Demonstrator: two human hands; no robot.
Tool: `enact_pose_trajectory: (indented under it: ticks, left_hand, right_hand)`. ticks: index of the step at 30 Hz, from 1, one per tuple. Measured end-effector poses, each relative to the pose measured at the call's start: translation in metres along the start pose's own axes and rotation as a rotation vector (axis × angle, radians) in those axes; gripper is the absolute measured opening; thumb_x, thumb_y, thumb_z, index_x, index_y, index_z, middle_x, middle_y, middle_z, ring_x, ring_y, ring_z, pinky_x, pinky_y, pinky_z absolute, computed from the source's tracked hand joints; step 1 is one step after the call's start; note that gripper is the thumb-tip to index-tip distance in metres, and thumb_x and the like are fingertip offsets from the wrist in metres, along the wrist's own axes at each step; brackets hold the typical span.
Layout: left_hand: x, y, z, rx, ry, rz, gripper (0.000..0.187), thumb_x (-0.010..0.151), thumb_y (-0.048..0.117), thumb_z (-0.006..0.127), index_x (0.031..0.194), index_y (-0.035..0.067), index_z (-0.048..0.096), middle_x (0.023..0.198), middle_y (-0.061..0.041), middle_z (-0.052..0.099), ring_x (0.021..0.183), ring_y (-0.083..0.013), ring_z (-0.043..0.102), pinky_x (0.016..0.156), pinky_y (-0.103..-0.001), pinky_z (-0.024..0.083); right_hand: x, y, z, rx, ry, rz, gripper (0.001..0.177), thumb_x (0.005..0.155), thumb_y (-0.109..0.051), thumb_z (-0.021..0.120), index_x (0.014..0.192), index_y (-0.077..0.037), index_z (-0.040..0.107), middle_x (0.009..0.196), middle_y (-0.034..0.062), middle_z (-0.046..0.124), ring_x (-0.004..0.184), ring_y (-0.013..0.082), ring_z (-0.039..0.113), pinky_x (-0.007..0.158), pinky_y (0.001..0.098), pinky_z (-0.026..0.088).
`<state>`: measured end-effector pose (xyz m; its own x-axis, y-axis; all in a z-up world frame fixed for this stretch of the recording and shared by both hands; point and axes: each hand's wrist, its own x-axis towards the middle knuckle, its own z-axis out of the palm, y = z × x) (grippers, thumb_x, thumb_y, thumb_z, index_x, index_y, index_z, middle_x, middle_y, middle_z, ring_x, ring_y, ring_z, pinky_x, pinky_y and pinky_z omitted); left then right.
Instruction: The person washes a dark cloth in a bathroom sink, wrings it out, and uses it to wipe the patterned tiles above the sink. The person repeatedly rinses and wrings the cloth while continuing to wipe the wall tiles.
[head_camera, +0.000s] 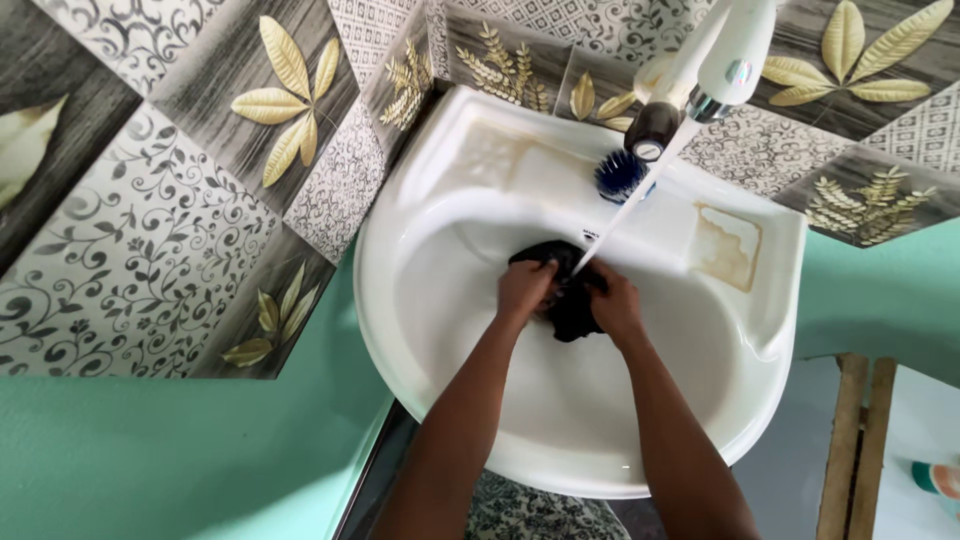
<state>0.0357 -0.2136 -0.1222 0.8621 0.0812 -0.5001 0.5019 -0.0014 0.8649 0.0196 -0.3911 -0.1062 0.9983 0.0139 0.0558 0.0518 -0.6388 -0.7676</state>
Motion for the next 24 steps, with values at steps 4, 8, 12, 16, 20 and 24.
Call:
enact_pose_trajectory:
  ticks: [4, 8, 12, 16, 20, 24]
  left_hand:
    - [-0.037, 0.018, -0.002, 0.778, 0.416, 0.687, 0.038, 0.098, 0.043, 0.077, 0.111, 0.01, 0.064, 0.109, -0.014, 0.07, 0.106, -0.0351, 0.065, 0.092, -0.047, 0.053]
    - [-0.043, 0.027, 0.009, 0.413, -0.055, 0.791, 0.078, 0.076, 0.045, 0.085, 0.136, 0.006, 0.053, 0.129, -0.016, 0.064, 0.119, -0.0339, 0.063, 0.099, -0.042, 0.051]
    - [-0.04, 0.025, 0.014, 0.508, -0.263, 0.482, 0.091, 0.061, 0.05, 0.09, 0.133, 0.008, 0.054, 0.126, -0.016, 0.068, 0.118, -0.0318, 0.065, 0.099, -0.041, 0.052]
    - [-0.022, 0.013, 0.009, 0.469, -0.234, 0.323, 0.084, 0.062, 0.044, 0.088, 0.131, 0.008, 0.056, 0.123, -0.017, 0.072, 0.116, -0.0306, 0.07, 0.098, -0.039, 0.055]
    - [0.001, -0.013, 0.008, 0.468, 0.226, 0.844, 0.075, 0.071, 0.014, 0.081, 0.139, 0.002, 0.054, 0.133, -0.023, 0.065, 0.124, -0.0387, 0.061, 0.103, -0.041, 0.05]
    - [-0.006, -0.012, 0.003, 0.495, 0.069, 0.716, 0.05, 0.073, -0.004, 0.063, 0.121, 0.01, 0.066, 0.121, -0.015, 0.073, 0.118, -0.0344, 0.067, 0.099, -0.04, 0.053]
  right_hand:
    - [0.001, -0.013, -0.018, 0.268, 0.063, 0.172, 0.029, 0.099, -0.018, 0.065, 0.125, -0.006, 0.068, 0.103, 0.0101, 0.076, 0.092, 0.0186, 0.069, 0.084, 0.0368, 0.055]
    - [0.005, -0.023, -0.02, 0.795, 0.054, 0.238, 0.029, 0.104, -0.028, 0.063, 0.117, -0.003, 0.065, 0.097, 0.0042, 0.07, 0.085, 0.0127, 0.064, 0.075, 0.032, 0.055]
    - [0.005, -0.017, -0.018, 1.033, 0.047, 0.478, 0.034, 0.102, -0.038, 0.061, 0.108, -0.005, 0.063, 0.091, 0.0022, 0.066, 0.077, 0.0136, 0.063, 0.062, 0.0315, 0.053]
    - [0.004, -0.012, -0.008, 1.16, 0.056, 0.358, 0.034, 0.106, -0.034, 0.064, 0.118, -0.003, 0.06, 0.101, 0.0053, 0.063, 0.086, 0.0176, 0.062, 0.068, 0.0352, 0.048]
    - [-0.004, -0.032, -0.012, 0.817, -0.128, 0.465, 0.046, 0.098, -0.039, 0.058, 0.136, -0.014, 0.051, 0.127, 0.0025, 0.061, 0.112, 0.0189, 0.06, 0.09, 0.0444, 0.051]
    - [-0.011, -0.058, -0.027, 1.033, -0.36, 0.901, 0.062, 0.099, -0.064, 0.033, 0.138, -0.017, 0.047, 0.131, 0.0184, 0.056, 0.117, 0.0428, 0.063, 0.1, 0.0616, 0.053]
